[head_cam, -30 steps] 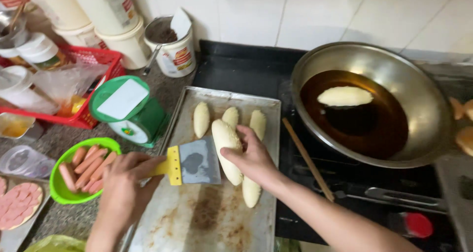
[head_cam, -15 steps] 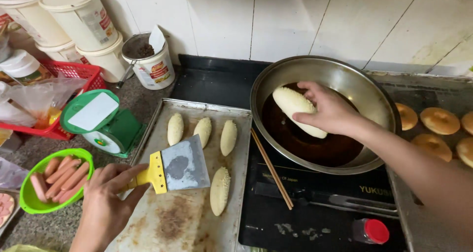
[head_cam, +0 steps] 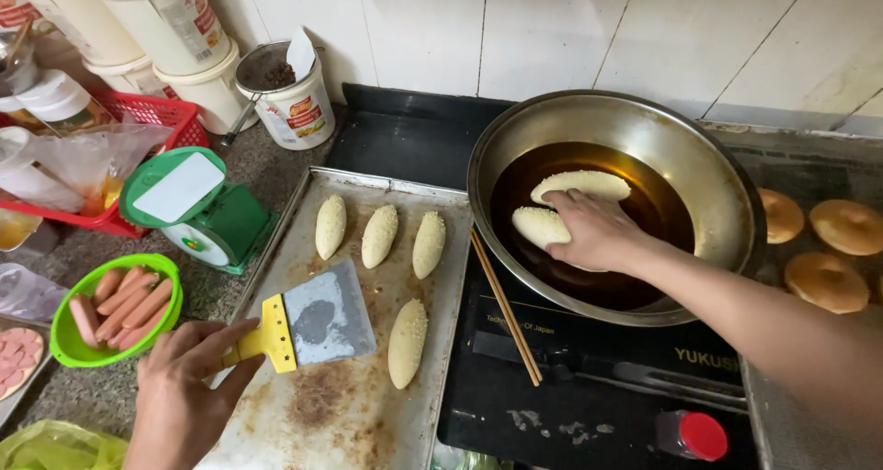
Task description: Frying bread and assembling mini pizzas with ham in a commercial kitchen.
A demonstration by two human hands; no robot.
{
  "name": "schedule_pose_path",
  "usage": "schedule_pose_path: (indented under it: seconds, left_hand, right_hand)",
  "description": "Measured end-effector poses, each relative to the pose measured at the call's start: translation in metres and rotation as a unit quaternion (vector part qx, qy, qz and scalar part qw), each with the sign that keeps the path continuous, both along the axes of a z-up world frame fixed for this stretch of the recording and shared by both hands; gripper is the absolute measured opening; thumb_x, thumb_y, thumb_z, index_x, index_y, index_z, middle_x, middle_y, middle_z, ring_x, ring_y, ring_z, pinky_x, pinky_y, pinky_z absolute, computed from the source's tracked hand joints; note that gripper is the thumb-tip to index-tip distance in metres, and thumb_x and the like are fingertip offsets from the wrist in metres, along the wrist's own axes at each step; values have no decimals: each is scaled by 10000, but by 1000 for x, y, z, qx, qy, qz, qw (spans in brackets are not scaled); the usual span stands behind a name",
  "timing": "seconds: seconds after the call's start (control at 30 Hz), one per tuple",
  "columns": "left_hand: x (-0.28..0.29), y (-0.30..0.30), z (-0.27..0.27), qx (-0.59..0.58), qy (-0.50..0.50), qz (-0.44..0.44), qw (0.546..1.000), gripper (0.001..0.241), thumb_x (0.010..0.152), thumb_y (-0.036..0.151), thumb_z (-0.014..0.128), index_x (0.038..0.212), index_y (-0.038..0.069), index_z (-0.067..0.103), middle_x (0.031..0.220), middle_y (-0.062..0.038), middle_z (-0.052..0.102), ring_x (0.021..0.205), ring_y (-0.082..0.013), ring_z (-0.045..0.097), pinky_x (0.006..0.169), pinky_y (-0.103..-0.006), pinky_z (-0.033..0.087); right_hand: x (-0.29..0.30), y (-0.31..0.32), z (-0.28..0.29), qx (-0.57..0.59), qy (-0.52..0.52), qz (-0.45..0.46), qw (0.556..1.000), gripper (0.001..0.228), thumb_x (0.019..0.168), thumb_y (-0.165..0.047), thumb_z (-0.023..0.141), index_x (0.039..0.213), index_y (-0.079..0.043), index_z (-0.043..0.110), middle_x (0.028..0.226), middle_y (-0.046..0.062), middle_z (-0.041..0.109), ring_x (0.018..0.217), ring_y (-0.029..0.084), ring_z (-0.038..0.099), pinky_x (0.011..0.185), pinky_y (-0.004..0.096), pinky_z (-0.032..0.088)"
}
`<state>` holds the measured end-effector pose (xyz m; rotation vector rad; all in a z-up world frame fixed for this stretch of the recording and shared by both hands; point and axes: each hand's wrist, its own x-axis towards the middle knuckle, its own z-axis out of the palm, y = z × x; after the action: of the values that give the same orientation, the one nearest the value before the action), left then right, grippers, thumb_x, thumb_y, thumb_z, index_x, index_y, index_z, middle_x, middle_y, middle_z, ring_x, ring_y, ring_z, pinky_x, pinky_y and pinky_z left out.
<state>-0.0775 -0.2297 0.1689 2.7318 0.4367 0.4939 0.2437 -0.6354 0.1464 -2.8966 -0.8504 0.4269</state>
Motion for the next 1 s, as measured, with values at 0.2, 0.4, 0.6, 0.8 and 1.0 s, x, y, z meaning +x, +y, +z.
schedule_pose_path:
  seconds: [0.2,0.4,0.6,0.8,1.0]
  left_hand:
    - [-5,6,-17,21,-7,-13,1000,430,669,229,870,1097,244,822,1033,15,720,886,-197,639,872,-384,483]
    - [-5,4,-10,-8,3,-4,1000,437,670,180,870,1103,217,825,1008,10,734,783,-189,624,774,-356,507]
    - [-3,6,-10,17,28,0,999,438,676,215,869,1111,239,824,1017,11,734,810,-195,637,805,-373,516]
    - [4,15,-13,8,-6,-30,1000,425,684,192,850,1107,207,818,984,-24,716,805,-231,632,778,-370,522]
    - [17,32,-19,56,26,-37,997,409,705,221,837,1114,222,822,1009,-14,740,794,-208,639,768,-376,525]
  right_hand:
    - [3,0,-6,-11,-9,16,1000,846,788,-241,767,1522,-118,365,1387,190,520,1299,391,517,1137,562,371]
    - [-2,0,0,-6,10,13,1000,906,787,-259,818,1547,-135,341,1405,156,465,1320,366,498,1188,561,327]
    - [-5,10,23,-57,16,-7,998,984,791,-453,834,1567,-146,312,1503,165,429,1406,355,415,1208,573,318]
    - [-14,15,72,59,18,-45,997,788,856,-365,739,1535,-153,401,1314,103,571,1191,289,576,1025,494,492]
    - [-26,34,104,175,-24,-42,983,536,917,-277,685,1392,-64,560,1125,93,631,970,214,637,855,363,559]
